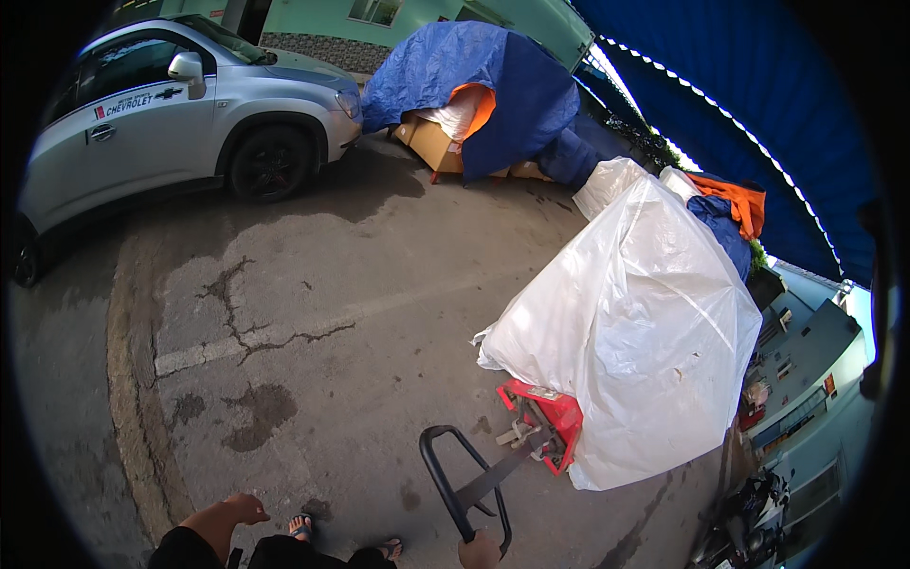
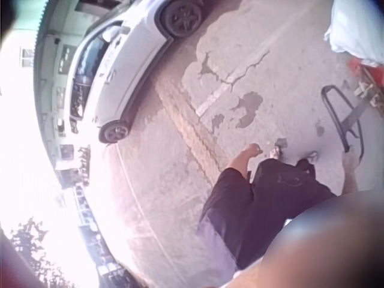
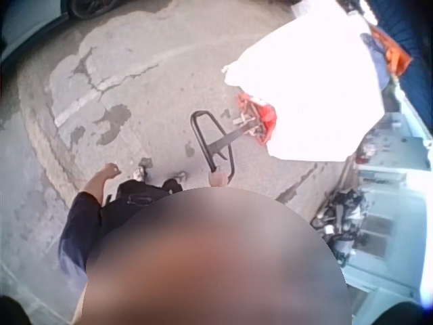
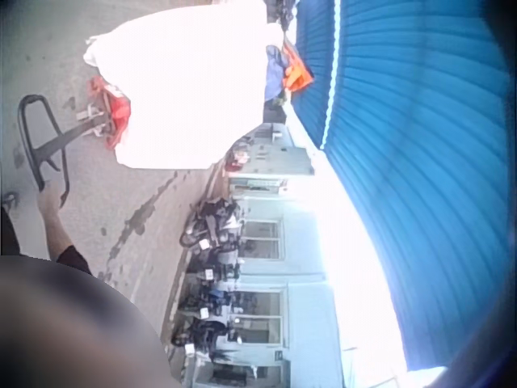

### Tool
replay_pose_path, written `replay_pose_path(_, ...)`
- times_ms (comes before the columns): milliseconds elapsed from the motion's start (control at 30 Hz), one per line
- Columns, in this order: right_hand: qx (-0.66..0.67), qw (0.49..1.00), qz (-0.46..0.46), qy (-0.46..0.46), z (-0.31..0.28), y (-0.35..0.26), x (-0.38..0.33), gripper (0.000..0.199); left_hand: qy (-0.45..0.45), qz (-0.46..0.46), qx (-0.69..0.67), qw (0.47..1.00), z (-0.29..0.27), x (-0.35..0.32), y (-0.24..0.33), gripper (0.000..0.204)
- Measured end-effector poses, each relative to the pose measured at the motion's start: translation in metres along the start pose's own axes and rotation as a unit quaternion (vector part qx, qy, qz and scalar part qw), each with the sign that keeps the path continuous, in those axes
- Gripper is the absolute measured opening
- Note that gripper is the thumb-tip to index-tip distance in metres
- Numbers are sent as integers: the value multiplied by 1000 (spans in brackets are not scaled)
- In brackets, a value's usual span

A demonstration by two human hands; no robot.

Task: The person uses a red pallet jack to lift and move a large white-wrapped pallet across a paved outdoor area. They position the pallet near other covered stacks, then remove a blue tarp from a nearby pallet and place a wooden plank on top of it.

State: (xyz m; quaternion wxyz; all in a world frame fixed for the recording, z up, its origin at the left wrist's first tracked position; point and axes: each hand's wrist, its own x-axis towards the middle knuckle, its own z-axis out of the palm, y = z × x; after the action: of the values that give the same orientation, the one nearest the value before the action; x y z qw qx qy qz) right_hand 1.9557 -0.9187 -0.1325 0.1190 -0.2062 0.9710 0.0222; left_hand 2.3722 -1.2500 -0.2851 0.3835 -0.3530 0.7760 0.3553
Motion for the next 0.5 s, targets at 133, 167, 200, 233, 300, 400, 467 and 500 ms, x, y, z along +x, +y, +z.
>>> replay_pose_path(133, 6, 976, 13, -217, -66, 75, 29, 39, 146, -17, -81, 986, -14, 1, -18, 45)
replay_pose_path(167, -14, 993, 4, -115, -111, 96, 46, 38, 172, -18, -121, 978, -21, -2, -17, 44)
replay_pose_path(200, 34, 998, -14, 45, -157, 113, 58, 33, 193, -33, -153, 969, -30, -7, -15, 43)
replay_pose_path(233, 64, 980, 33, 185, -198, 125, 70, 28, 224, -49, -177, 957, -37, -13, -10, 43)
replay_pose_path(300, -17, 968, 64, 241, -244, 119, 87, 22, 172, -42, -133, 975, -52, -22, 4, 42)
replay_pose_path(400, -14, 950, 44, 308, -176, 62, 64, 26, 142, -39, -158, 976, -61, -24, 23, 44)
replay_pose_path(467, 14, 980, 55, 188, -69, 21, 29, 33, 118, -45, -236, 964, -55, -18, 30, 44)
replay_pose_path(500, 2, 996, 57, 75, -17, 5, 16, 37, 102, -44, -245, 963, -50, -14, 32, 44)
